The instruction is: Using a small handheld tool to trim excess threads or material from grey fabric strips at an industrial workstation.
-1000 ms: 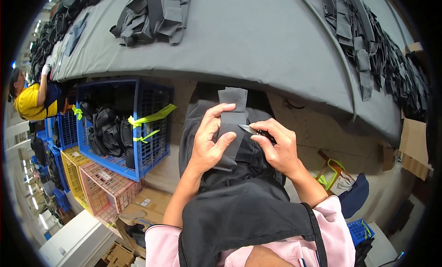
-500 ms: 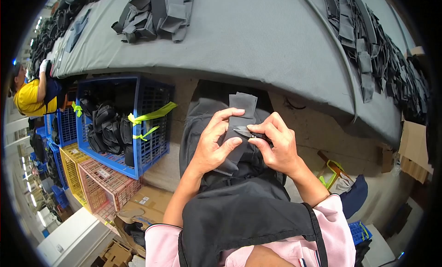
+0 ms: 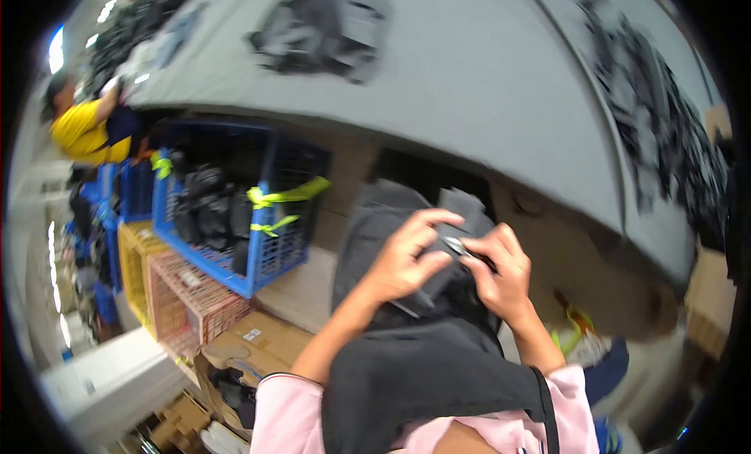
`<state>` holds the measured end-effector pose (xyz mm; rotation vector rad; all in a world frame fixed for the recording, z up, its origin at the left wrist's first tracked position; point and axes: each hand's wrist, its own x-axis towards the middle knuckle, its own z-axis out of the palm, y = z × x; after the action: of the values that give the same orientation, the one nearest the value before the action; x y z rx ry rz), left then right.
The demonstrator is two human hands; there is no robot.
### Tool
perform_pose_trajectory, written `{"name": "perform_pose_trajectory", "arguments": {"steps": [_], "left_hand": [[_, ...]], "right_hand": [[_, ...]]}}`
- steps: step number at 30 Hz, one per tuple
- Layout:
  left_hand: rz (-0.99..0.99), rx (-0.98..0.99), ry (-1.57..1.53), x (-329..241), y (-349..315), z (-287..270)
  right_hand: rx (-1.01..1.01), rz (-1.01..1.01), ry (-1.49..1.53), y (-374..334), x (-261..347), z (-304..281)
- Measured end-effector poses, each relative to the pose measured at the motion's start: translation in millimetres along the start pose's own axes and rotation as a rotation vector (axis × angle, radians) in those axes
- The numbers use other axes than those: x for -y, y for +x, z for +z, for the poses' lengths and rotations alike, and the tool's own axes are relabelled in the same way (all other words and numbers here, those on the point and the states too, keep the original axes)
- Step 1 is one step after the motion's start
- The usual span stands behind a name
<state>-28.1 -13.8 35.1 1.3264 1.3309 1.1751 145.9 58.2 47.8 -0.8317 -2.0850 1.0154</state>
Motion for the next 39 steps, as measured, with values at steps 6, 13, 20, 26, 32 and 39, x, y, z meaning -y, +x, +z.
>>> {"name": "perform_pose_trajectory", "arguments": {"steps": [6, 13, 20, 26, 32, 39], "left_hand": [[-0.008, -0.088, -0.133, 13, -6, 13], [0.053, -0.229, -0.066, -1, 2, 23], [0.018, -0.133, -0.086, 2, 6, 27], [-0.345, -0.083, -0.402, 22, -4, 31], [-0.454, -0.023, -0.611, 23, -3, 32], [-0.258, -0.046, 0.138, 10, 10, 29]], "right_hand": [[0.032, 0.467, 0.612, -21, -15, 5], [-0.163, 0.605, 0.778, -14, -11, 12], [-0.148, 0.638, 0.84, 12, -6, 4], [-0.24, 0.377, 0.49, 10, -19, 18], [-0.08, 0.274, 0.609, 3, -23, 7], [0.014, 0.412, 1.133, -3, -49, -10]]}}
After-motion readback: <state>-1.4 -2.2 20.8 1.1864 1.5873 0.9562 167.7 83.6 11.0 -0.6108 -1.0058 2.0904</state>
